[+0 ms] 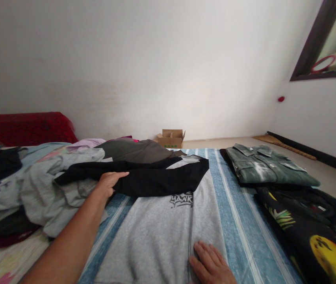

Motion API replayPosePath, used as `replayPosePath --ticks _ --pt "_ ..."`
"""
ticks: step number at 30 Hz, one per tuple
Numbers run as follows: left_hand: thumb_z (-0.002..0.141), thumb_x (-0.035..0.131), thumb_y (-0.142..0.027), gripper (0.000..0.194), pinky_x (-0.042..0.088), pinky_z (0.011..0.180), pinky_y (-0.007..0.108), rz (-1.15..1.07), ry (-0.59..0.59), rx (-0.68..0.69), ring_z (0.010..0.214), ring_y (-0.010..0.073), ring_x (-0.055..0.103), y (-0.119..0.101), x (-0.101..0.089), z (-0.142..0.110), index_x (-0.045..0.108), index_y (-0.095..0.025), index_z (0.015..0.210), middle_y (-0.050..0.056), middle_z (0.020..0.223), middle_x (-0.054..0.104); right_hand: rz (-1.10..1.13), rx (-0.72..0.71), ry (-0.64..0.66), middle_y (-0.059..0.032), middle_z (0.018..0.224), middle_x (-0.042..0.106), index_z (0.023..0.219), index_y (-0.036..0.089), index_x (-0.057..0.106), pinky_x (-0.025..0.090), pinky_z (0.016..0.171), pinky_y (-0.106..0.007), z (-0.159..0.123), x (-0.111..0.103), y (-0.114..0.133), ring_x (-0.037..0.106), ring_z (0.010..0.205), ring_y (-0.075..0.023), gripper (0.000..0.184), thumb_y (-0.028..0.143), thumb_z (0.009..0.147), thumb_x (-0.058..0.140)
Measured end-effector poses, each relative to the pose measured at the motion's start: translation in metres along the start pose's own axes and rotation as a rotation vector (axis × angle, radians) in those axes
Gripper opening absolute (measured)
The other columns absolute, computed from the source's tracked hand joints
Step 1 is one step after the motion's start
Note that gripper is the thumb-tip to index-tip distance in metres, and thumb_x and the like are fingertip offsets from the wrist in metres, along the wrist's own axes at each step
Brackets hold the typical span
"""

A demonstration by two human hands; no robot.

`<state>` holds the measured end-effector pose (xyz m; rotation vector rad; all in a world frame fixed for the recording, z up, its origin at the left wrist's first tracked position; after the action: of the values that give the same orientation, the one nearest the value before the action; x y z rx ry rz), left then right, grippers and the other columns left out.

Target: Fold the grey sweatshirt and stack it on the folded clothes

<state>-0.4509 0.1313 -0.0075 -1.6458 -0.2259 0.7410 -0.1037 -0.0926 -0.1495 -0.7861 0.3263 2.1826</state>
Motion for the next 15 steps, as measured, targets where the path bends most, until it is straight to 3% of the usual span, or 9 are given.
replayPosePath --ticks 3,6,10,15 --pt "0.070 0.066 -0.004 0.005 0.051 0.061 0.031 -0.028 0.107 -0.095 0.062 0.0182 0.063 0.003 0.004 -0.005 0.062 -0.005 0.071 0.004 0.062 0.067 -0.014 -0.061 -0.026 -0.0042 0.106 0.069 0.110 0.026 0.062 0.053 0.080 -0.028 0.008 -0.010 0.001 0.066 0.094 -0.0206 0.039 0.055 0.086 0.050" --pt "0.068 0.068 -0.003 0.013 0.049 0.064 0.029 0.009 0.032 -0.084 0.064 0.0164 0.062 0.003 0.001 -0.004 0.062 -0.007 0.079 -0.001 0.058 0.063 -0.065 -0.095 -0.035 -0.0034 0.101 0.071 0.104 0.026 0.064 0.056 0.069 -0.026 0.016 -0.018 0.003 0.068 0.086 -0.0195 0.038 0.056 0.087 0.048" --pt "0.062 0.071 -0.007 0.027 0.044 0.064 0.025 0.132 -0.107 0.034 0.065 0.0140 0.057 -0.005 -0.001 -0.001 0.062 -0.010 0.088 -0.007 0.055 0.055 -0.079 -0.071 -0.018 -0.0028 0.099 0.072 0.101 0.027 0.065 0.057 0.064 -0.027 0.020 -0.018 0.004 0.069 0.083 -0.0202 0.039 0.058 0.087 0.045" --pt "0.062 0.070 -0.012 0.031 0.039 0.060 0.021 0.306 -0.149 0.214 0.064 0.0121 0.053 -0.024 0.006 -0.002 0.063 -0.012 0.092 -0.008 0.060 0.054 -0.044 -0.030 -0.011 -0.0043 0.099 0.072 0.100 0.028 0.064 0.058 0.065 -0.029 0.015 -0.013 0.002 0.069 0.084 -0.0222 0.040 0.060 0.085 0.048"
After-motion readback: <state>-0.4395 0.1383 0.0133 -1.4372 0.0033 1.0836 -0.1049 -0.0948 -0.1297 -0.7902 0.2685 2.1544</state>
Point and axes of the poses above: each hand's wrist, its own z-axis towards the middle knuckle, its own x-axis out of the palm, y = z × x, the point moved 6 cm from there along z, towards the middle knuckle
